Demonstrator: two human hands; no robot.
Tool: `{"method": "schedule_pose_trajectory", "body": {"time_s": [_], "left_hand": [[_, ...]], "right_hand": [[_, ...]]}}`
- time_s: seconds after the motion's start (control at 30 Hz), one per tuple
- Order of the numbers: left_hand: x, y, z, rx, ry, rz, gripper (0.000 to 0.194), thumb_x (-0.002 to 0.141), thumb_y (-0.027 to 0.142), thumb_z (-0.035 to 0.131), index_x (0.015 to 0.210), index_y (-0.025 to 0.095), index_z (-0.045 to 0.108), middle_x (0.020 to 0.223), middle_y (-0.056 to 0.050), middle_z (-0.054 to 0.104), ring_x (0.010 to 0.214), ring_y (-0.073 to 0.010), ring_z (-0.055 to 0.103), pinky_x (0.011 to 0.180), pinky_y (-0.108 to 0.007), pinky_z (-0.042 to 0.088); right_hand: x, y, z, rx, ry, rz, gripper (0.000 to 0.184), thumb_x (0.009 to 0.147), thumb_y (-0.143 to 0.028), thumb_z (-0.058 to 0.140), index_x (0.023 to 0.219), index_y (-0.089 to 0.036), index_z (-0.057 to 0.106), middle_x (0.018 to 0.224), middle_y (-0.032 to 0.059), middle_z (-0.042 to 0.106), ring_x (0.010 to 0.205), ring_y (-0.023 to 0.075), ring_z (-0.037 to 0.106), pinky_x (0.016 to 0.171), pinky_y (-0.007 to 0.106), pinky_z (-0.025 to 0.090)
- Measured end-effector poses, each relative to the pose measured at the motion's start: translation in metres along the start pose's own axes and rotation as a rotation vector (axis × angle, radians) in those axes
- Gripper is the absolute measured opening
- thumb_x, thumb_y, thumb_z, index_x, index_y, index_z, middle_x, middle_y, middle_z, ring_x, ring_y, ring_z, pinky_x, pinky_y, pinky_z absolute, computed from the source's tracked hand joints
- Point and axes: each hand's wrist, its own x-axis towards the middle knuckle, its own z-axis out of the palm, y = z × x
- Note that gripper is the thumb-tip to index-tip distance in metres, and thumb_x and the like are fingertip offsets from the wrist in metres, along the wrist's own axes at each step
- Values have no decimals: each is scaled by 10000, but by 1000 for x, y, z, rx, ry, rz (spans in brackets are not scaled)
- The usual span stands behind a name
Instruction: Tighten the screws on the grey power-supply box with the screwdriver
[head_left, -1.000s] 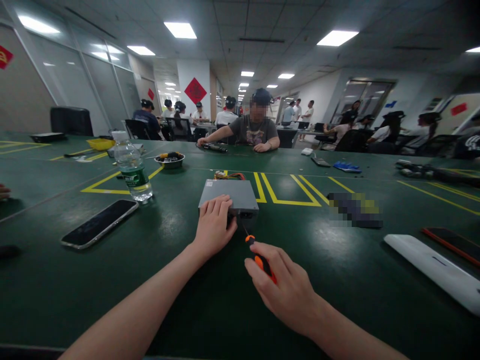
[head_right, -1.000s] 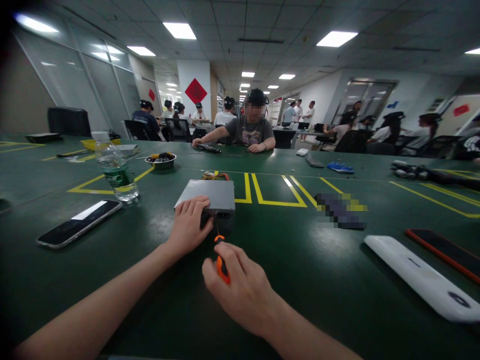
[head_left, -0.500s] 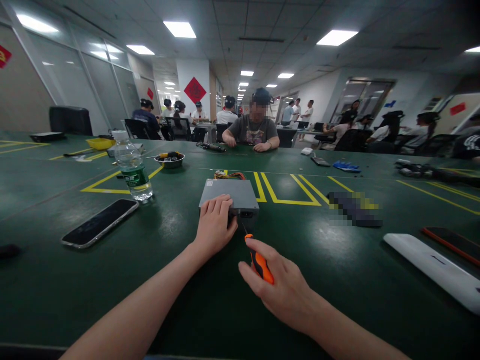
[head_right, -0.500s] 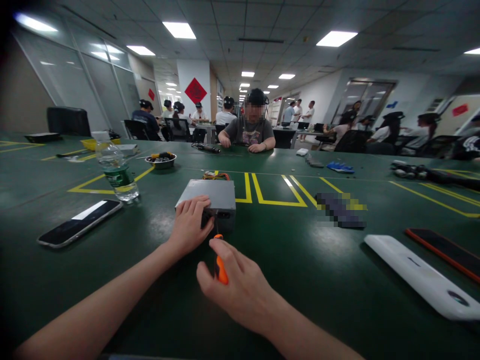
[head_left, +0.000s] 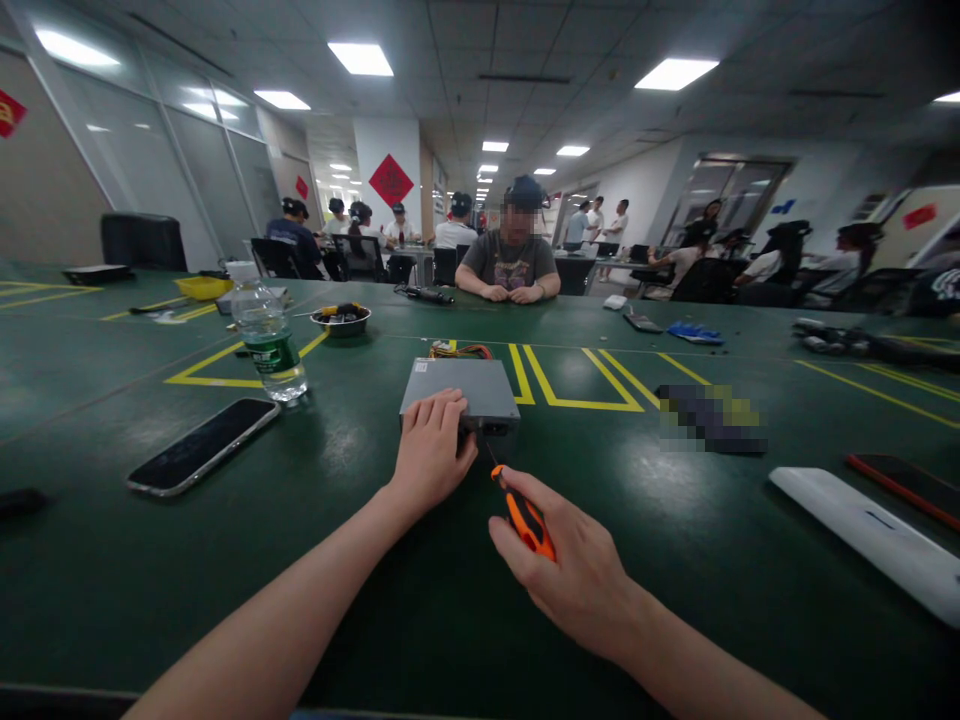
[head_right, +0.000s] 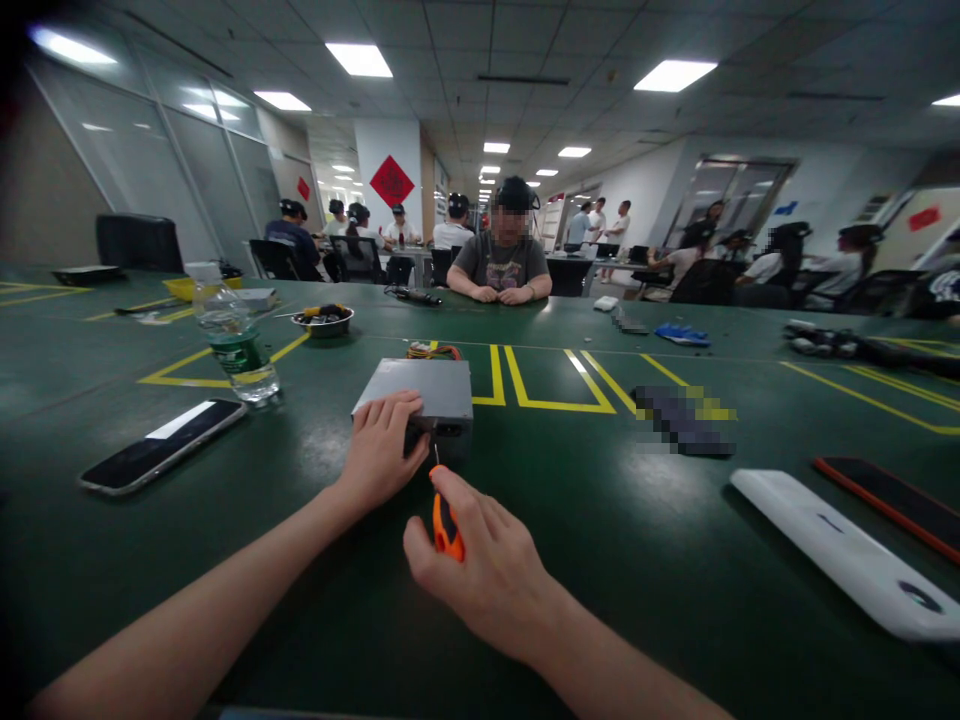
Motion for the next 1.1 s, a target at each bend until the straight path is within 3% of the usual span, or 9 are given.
{"method": "schedule_pose_trajectory", "body": {"time_s": [0.23, 0.4, 0.5, 0.73, 1.1], "left_hand": [[0, 0, -1, 4, 3, 5, 305, 777, 243, 524, 1073, 177, 493, 1204, -94, 556, 1145, -247, 457, 963, -410, 317], [0, 0, 0, 7, 4, 9, 317, 773, 243, 530, 1079, 172, 491, 1204, -93, 553, 1143, -246, 454, 964, -404, 315], [0, -1, 1, 4, -2, 9, 318, 771, 245, 534, 1079, 175, 491, 1209, -90, 551, 1146, -243, 452, 966, -406, 312], [0, -1, 1, -3, 9, 1, 309, 770, 238, 535, 1069, 178, 492, 1202, -90, 557, 1142, -241, 458, 961, -406, 312], [1, 1, 0, -7, 15, -1, 292, 779, 242, 526, 1064, 186, 493, 1203, -97, 554, 1138, -249, 465, 953, -416, 321]], "right_hand": [[1, 5, -4, -47, 71, -44, 194, 790, -87, 562, 966, -169, 559, 978, 135, 604, 957, 190, 616, 731, 244, 529], [1, -1, -2, 42, 2, -34, 231, 789, -91, 532, 999, -189, 542, 1051, 125, 566, 1121, 249, 524, 840, 356, 507], [3, -4, -2, 14, -31, -64, 269, 798, -102, 513, 1048, -203, 523, 1082, 130, 560, 1127, 253, 525, 799, 319, 525], [4, 3, -4, -37, 41, -54, 182, 825, -70, 497, 983, -151, 534, 987, 160, 628, 1020, 210, 602, 740, 235, 531], [7, -9, -7, -53, -27, -34, 169, 832, -56, 438, 931, -155, 531, 960, 180, 651, 1007, 250, 610, 729, 294, 538]]}}
